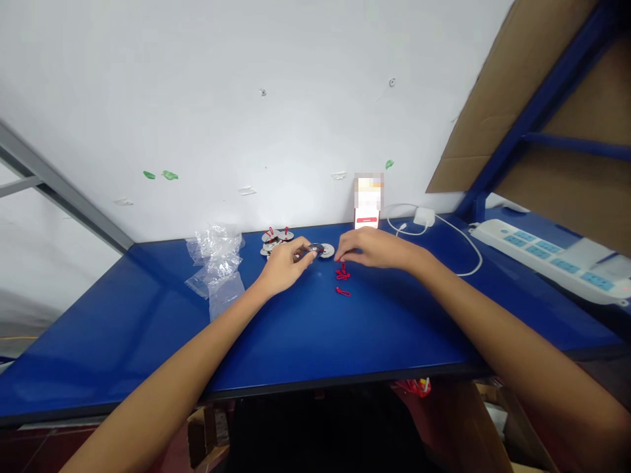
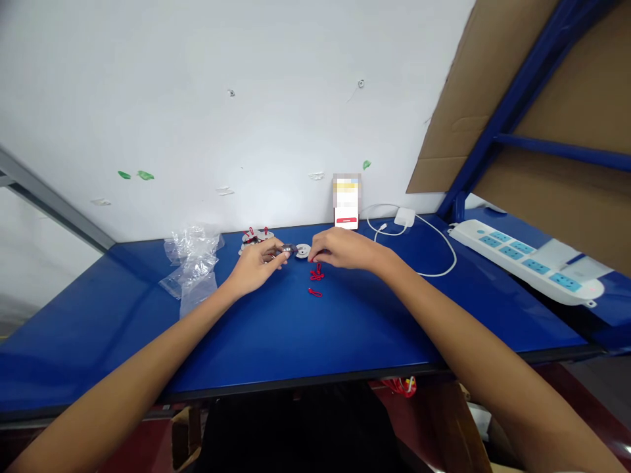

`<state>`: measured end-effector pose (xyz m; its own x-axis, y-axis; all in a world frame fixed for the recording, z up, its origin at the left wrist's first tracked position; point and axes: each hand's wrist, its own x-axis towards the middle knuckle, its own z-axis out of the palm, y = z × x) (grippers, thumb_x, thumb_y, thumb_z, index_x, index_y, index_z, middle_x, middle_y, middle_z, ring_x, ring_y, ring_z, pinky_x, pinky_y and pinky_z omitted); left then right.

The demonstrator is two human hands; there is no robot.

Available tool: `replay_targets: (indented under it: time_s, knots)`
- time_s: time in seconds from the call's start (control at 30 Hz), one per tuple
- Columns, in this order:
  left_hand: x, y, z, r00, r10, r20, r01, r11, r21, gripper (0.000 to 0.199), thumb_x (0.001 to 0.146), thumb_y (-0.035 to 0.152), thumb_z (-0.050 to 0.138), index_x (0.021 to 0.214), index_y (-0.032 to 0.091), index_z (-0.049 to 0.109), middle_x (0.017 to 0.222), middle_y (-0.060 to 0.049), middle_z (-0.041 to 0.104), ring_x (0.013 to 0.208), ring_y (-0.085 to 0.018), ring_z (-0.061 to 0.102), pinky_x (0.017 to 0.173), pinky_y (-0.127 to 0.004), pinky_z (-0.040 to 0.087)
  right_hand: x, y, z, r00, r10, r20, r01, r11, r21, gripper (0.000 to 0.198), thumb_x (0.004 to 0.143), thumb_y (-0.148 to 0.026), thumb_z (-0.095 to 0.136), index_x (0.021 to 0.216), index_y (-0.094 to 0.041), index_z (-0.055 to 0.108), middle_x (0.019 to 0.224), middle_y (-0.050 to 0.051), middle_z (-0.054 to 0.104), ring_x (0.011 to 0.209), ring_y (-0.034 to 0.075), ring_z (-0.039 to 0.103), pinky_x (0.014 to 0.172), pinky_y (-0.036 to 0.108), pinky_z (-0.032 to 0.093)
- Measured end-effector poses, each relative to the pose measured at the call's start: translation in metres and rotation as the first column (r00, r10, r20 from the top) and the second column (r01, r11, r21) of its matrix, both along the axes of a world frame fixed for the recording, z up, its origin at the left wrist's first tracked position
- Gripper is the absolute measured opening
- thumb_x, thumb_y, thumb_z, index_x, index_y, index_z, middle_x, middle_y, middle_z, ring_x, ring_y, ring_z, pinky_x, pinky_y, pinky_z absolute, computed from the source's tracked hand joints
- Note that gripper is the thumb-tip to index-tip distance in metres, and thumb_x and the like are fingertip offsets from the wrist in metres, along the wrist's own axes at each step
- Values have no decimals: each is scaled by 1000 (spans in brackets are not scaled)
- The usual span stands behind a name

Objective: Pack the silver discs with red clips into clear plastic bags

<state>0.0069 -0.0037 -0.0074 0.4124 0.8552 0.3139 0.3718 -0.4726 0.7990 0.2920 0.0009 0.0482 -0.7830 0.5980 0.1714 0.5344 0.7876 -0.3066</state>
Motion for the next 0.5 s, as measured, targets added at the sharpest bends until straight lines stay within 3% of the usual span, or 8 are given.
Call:
replay_targets:
  time_s: [0.1,0.23,0.37,0.5]
  knots:
    - [2,0,0,998,-13,56,15,999,-32,24,102,45,71,102,21,69,91,-4,76,83,-21,77,76,-34,65,-2,0,-1,982,-77,-170,55,990,-129,24,104,-23,68,118,-26,87,108,4,87,91,21,79,83,34,58]
    - [4,2,-1,978,-26,205,57,987,-147,33,98,51,77,101,19,69,94,-7,77,87,-23,80,76,-35,68,-10,1,-14,921,-194,-337,92,951,-294,22,94,-32,82,113,-27,89,103,4,88,90,23,81,83,34,61]
    - [5,3,-2,955,-53,291,143,944,-297,39,92,52,85,99,16,72,95,-10,80,90,-24,82,84,-39,69,-21,-2,-23,887,-237,-397,115,944,-308,18,85,-31,89,103,-27,91,98,3,88,85,23,80,82,34,60]
    - [5,2,-3,951,-56,305,166,923,-347,38,92,51,86,97,15,74,94,-10,80,91,-24,82,90,-41,69,-28,-6,-24,857,-303,-417,145,918,-369,15,81,-32,93,95,-26,91,89,3,87,80,23,79,78,33,58]
